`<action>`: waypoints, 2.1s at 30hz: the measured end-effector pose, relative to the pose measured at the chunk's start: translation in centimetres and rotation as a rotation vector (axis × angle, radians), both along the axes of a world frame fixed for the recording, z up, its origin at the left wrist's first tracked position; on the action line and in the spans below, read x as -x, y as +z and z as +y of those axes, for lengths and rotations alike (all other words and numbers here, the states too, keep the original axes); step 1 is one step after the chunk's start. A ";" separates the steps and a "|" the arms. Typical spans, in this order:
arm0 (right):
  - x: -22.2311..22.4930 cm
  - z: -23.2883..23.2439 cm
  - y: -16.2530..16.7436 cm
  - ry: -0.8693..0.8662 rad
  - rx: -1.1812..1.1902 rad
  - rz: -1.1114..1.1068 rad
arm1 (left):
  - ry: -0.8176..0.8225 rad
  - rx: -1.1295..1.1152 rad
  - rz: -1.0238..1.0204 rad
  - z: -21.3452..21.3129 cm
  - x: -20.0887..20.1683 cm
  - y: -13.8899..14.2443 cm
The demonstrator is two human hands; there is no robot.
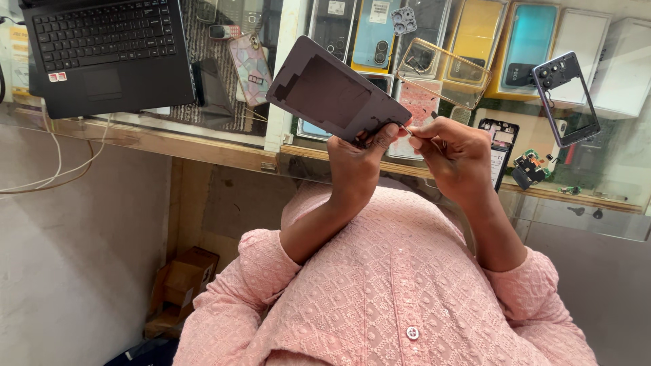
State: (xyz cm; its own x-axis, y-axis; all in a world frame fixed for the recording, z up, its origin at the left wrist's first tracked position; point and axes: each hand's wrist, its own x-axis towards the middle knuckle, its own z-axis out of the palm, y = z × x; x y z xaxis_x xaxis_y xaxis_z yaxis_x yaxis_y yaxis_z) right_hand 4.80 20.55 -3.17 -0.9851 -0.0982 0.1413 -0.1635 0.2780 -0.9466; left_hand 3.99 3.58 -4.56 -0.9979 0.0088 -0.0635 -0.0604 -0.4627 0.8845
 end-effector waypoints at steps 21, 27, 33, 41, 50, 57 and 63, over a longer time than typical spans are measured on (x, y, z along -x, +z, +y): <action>2.1 3.5 -2.2 0.187 0.643 -0.799 | -0.040 0.057 -0.002 0.2 -0.1 0.0; 2.7 4.6 -3.4 0.289 0.811 -0.903 | -0.081 0.045 -0.025 0.3 -0.1 0.3; 1.2 1.5 -2.0 0.096 0.577 -0.510 | -0.012 0.039 -0.005 0.3 0.4 0.9; -1.5 -1.4 1.1 -0.162 -0.437 0.389 | -0.006 -0.062 -0.020 0.2 0.6 1.2; -0.2 1.5 -0.9 0.057 0.434 -0.467 | -0.093 -0.160 -0.077 -0.2 0.1 0.8; -0.2 2.7 -1.1 0.155 0.623 -0.637 | -0.175 -0.247 -0.123 -0.4 -0.4 1.2; -2.0 1.1 -1.1 -0.033 0.370 -0.290 | -0.136 -0.184 -0.092 -0.1 -0.8 0.7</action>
